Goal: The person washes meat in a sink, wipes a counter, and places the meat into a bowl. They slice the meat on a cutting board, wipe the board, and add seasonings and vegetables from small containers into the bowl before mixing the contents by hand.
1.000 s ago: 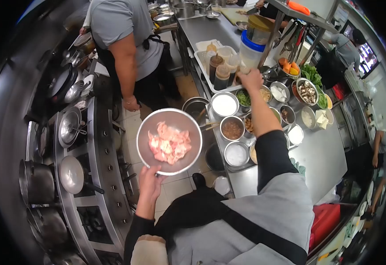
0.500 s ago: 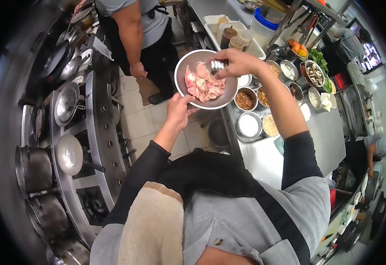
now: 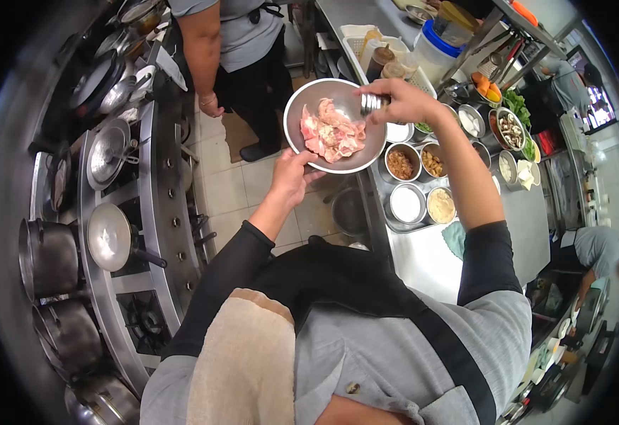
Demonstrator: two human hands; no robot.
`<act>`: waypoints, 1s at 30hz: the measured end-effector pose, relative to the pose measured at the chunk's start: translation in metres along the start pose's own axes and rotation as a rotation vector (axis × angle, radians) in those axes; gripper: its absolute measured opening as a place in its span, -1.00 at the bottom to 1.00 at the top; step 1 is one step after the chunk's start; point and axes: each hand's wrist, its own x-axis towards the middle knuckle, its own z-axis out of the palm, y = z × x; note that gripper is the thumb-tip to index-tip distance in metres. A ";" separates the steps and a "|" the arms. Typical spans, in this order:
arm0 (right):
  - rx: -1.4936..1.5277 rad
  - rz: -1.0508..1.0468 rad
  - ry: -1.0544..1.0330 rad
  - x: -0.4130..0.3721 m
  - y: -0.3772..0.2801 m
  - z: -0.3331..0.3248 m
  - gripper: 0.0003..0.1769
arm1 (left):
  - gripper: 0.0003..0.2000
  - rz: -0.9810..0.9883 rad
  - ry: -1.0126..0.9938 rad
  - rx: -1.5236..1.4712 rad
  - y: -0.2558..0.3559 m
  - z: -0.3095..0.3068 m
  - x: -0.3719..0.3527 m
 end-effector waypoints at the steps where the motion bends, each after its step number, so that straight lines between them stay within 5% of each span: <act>1: 0.095 0.080 -0.014 -0.001 -0.004 0.000 -0.28 | -0.69 0.000 -0.002 0.003 0.002 0.001 0.001; 3: -0.118 -0.062 -0.024 0.006 -0.003 0.016 -0.26 | -0.70 0.010 -0.023 -0.004 0.003 0.006 0.001; 6: 0.188 0.105 0.039 0.020 -0.007 0.015 -0.23 | -0.71 0.023 -0.043 0.005 0.001 0.011 0.002; 11: -0.255 -0.093 -0.013 0.019 -0.007 0.015 -0.13 | -0.72 0.021 -0.043 -0.001 -0.005 0.016 0.003; 13: -0.107 0.104 0.053 0.007 -0.019 0.001 -0.23 | -0.72 0.028 -0.060 -0.002 -0.001 0.016 0.000; 30: -0.006 -0.055 0.295 0.013 0.013 0.028 -0.38 | -0.69 -0.008 -0.072 0.031 -0.013 0.020 -0.002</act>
